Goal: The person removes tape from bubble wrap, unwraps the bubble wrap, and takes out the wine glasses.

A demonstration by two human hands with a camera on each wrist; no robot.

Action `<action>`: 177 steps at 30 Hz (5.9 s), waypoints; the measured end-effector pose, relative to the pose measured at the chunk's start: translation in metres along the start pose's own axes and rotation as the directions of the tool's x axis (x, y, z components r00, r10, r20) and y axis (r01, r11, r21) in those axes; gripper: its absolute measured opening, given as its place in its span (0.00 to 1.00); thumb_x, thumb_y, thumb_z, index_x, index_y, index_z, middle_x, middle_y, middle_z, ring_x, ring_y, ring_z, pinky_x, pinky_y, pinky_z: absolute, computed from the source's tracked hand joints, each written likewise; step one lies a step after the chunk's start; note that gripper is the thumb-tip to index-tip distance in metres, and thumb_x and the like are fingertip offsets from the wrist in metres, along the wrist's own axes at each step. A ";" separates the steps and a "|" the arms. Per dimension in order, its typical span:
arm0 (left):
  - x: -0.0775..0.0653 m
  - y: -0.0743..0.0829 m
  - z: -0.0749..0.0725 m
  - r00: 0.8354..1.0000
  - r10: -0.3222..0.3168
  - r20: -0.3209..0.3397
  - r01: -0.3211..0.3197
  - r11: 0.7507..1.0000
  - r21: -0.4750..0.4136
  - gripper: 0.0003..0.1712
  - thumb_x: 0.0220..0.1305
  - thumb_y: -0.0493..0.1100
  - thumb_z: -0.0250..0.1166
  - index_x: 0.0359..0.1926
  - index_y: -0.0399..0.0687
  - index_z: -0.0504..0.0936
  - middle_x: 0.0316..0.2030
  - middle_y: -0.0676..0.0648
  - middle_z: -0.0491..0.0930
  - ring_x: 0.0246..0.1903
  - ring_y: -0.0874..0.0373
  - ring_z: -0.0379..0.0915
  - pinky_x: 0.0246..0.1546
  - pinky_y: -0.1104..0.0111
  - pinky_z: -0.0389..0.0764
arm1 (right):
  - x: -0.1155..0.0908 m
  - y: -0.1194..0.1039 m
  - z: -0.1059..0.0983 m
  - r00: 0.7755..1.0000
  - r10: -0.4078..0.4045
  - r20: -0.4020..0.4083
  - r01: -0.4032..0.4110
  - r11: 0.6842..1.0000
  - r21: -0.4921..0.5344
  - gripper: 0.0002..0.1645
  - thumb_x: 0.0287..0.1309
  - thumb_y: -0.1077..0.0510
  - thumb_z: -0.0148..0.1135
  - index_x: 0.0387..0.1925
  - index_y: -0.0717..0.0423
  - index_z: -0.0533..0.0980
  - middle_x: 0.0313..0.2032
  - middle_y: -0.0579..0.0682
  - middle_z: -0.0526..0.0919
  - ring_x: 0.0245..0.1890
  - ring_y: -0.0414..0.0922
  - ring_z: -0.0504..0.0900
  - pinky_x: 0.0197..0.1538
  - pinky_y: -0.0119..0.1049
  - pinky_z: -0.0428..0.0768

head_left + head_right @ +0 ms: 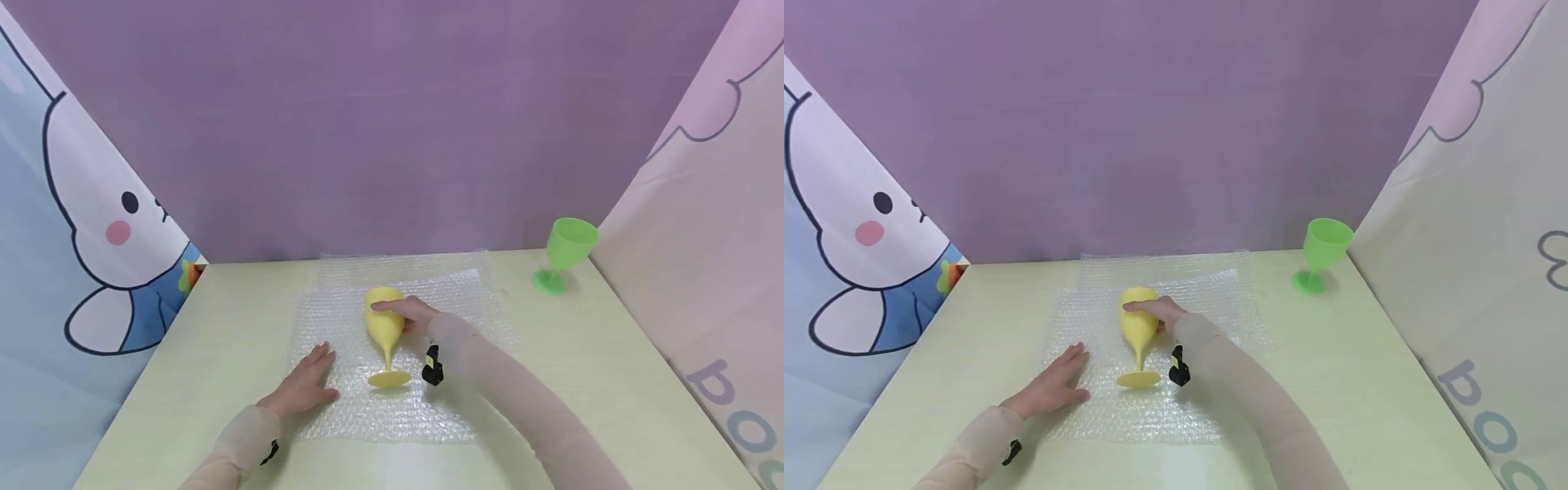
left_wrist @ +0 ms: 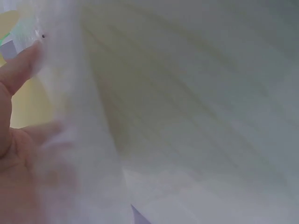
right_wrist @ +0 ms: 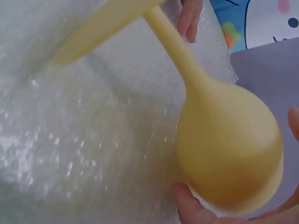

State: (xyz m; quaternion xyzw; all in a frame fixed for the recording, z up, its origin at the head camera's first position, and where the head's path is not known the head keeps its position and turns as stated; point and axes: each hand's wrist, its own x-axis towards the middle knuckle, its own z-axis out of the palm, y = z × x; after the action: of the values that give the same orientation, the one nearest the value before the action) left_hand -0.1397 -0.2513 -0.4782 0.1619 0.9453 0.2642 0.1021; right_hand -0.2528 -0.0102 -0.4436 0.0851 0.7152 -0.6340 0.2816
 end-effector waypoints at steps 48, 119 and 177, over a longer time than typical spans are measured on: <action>0.001 -0.001 0.000 1.000 -0.010 0.024 0.011 1.000 -0.021 0.43 0.52 0.45 0.67 0.64 0.31 0.59 0.69 0.35 0.47 0.69 0.38 0.38 0.66 0.45 0.47 | -0.007 -0.010 0.014 0.998 0.002 -0.056 -0.007 0.996 -0.088 0.43 0.36 0.47 0.72 0.51 0.65 0.65 0.40 0.57 0.77 0.37 0.48 0.79 0.41 0.38 0.81; 0.000 -0.006 0.002 0.999 -0.005 0.047 0.007 0.999 -0.048 0.44 0.54 0.46 0.66 0.66 0.32 0.57 0.70 0.35 0.44 0.69 0.38 0.35 0.66 0.43 0.45 | -0.116 -0.006 -0.172 0.740 -0.483 -0.468 0.390 0.875 -0.286 0.55 0.43 0.47 0.72 0.64 0.60 0.50 0.55 0.54 0.63 0.48 0.44 0.69 0.52 0.34 0.71; 0.000 -0.003 0.001 0.999 -0.010 0.047 0.013 0.998 -0.054 0.44 0.56 0.47 0.65 0.67 0.33 0.54 0.71 0.37 0.42 0.70 0.41 0.32 0.66 0.44 0.42 | -0.119 0.057 -0.265 0.521 -0.276 -0.808 0.326 0.939 -0.111 0.59 0.42 0.52 0.72 0.67 0.43 0.41 0.61 0.40 0.55 0.62 0.42 0.59 0.67 0.32 0.58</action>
State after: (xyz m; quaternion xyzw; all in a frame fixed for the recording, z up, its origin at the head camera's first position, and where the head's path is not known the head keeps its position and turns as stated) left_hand -0.1406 -0.2532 -0.4803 0.1598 0.9361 0.2852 0.1299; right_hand -0.2050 0.2809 -0.4219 0.2486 0.7498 -0.5818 -0.1937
